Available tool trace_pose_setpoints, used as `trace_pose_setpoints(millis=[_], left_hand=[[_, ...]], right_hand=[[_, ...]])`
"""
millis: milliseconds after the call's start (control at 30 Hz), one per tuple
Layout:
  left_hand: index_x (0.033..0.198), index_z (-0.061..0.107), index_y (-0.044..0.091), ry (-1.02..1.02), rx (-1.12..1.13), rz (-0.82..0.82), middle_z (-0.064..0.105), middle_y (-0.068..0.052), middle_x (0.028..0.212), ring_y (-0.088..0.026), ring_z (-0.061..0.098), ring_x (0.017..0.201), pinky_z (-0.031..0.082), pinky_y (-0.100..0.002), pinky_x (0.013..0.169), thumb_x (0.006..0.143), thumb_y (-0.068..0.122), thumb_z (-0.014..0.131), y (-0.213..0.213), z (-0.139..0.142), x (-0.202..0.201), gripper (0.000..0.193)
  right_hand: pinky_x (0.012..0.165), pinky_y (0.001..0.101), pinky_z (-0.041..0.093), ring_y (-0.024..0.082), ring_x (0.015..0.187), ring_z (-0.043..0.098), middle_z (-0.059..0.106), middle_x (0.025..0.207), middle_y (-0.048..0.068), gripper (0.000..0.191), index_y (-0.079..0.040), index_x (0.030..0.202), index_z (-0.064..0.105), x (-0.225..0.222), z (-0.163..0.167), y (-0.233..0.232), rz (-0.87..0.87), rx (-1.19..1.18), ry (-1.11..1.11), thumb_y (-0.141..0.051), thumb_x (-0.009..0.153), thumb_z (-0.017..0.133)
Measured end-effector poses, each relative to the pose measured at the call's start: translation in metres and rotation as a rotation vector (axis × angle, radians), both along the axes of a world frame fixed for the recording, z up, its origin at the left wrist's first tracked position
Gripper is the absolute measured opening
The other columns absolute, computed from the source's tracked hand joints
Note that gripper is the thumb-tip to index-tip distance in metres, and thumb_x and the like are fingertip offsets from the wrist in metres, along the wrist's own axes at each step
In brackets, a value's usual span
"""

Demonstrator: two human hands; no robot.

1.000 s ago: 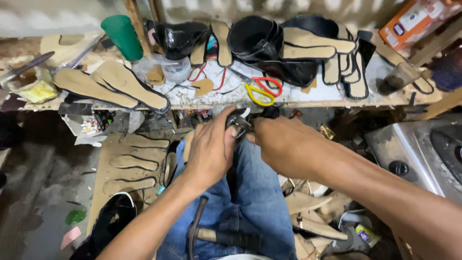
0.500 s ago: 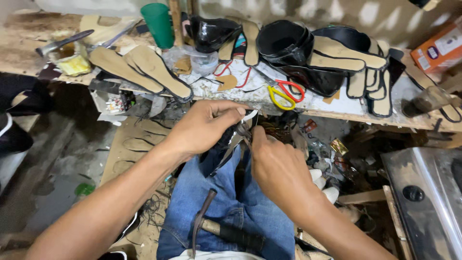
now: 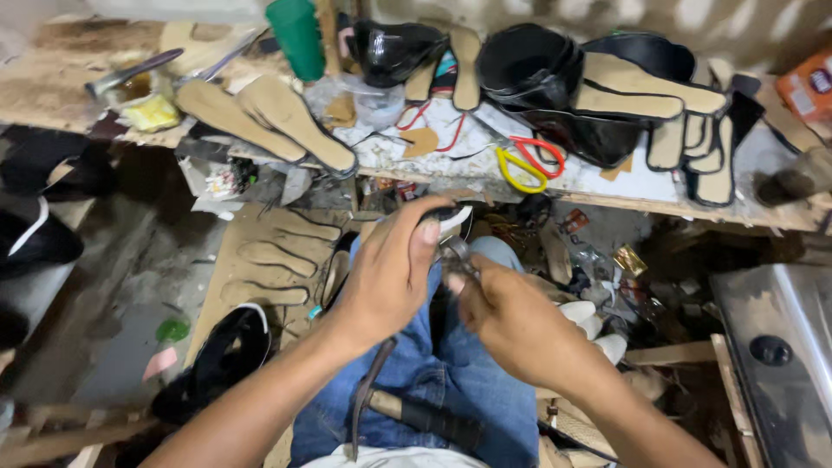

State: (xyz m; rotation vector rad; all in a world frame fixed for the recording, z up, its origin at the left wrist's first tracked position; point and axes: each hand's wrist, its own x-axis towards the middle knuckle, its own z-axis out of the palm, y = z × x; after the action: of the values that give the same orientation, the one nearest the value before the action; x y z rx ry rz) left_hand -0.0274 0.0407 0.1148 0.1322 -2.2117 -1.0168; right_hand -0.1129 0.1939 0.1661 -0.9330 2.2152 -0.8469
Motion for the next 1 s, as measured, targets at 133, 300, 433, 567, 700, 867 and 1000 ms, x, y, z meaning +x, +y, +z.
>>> trace_pose_setpoints(millis=[133,300,433,567,700,867,1000], left_hand=[[0.135,0.056,0.001,0.057,-0.152,-0.045,0.068,-0.021,0.124,-0.040,0.065,0.114,0.047,-0.047,0.101,0.111,0.024,0.044,0.015,-0.007,-0.001,0.035],[0.137,0.053,-0.001,0.039,-0.229,-0.124,0.065,-0.021,0.130,-0.043,0.062,0.117,0.046,-0.050,0.104,0.110,0.026,0.047,0.029,-0.011,-0.003,0.038],[0.140,0.051,-0.001,0.037,-0.236,-0.152,0.064,-0.022,0.132,-0.042,0.062,0.118,0.045,-0.050,0.105,0.110,0.026,0.046,0.029,-0.009,0.002,0.040],[0.147,0.054,0.000,-0.019,-0.068,-0.229,0.067,-0.020,0.130,-0.035,0.063,0.121,0.045,-0.044,0.105,0.112,0.022,0.047,0.013,0.004,0.014,0.041],[0.147,0.069,0.011,-0.492,0.507,-0.170,0.073,-0.017,0.095,-0.021,0.055,0.085,0.046,-0.035,0.078,0.104,0.023,0.061,-0.008,0.022,0.019,0.046],[0.133,0.069,0.004,-0.270,0.503,-0.253,0.078,-0.010,0.117,-0.009,0.064,0.105,0.050,-0.028,0.094,0.101,0.021,0.061,-0.011,0.031,0.033,0.037],[0.135,0.062,0.002,-0.091,0.165,-0.119,0.074,-0.015,0.121,-0.026,0.069,0.111,0.050,-0.035,0.098,0.104,0.017,0.055,0.001,0.018,0.040,0.035]], right_hand=[[0.065,0.0410,0.062,0.022,0.071,0.073,0.075,0.078,0.008,0.041,0.006,0.093,0.070,-0.016,0.014,0.012,-0.044,0.001,-0.552,-0.033,0.096,0.057],[0.070,0.0428,0.061,0.029,0.076,0.078,0.076,0.085,0.009,0.043,-0.001,0.102,0.071,-0.020,0.029,0.040,0.089,0.267,-0.165,-0.040,0.101,0.055],[0.071,0.0477,0.051,0.037,0.083,0.069,0.072,0.083,0.020,0.040,-0.004,0.108,0.067,-0.004,0.028,0.046,0.138,0.296,0.184,-0.041,0.103,0.055],[0.062,0.0430,0.052,0.035,0.063,0.063,0.069,0.070,0.023,0.034,-0.005,0.116,0.065,0.014,0.014,0.029,-0.055,-0.031,-0.084,-0.032,0.097,0.056],[0.055,0.0455,0.046,0.036,0.051,0.054,0.063,0.065,0.024,0.031,-0.004,0.117,0.063,0.027,-0.003,0.010,-0.040,-0.174,-0.021,-0.027,0.099,0.054],[0.053,0.0490,0.043,0.044,0.058,0.058,0.064,0.064,0.028,0.031,0.000,0.107,0.063,0.032,-0.018,0.011,0.060,-0.140,0.093,-0.031,0.105,0.056],[0.057,0.0512,0.049,0.043,0.065,0.064,0.070,0.078,0.021,0.027,0.001,0.115,0.060,0.031,-0.027,0.029,0.107,-0.095,0.614,-0.015,0.094,0.059]])
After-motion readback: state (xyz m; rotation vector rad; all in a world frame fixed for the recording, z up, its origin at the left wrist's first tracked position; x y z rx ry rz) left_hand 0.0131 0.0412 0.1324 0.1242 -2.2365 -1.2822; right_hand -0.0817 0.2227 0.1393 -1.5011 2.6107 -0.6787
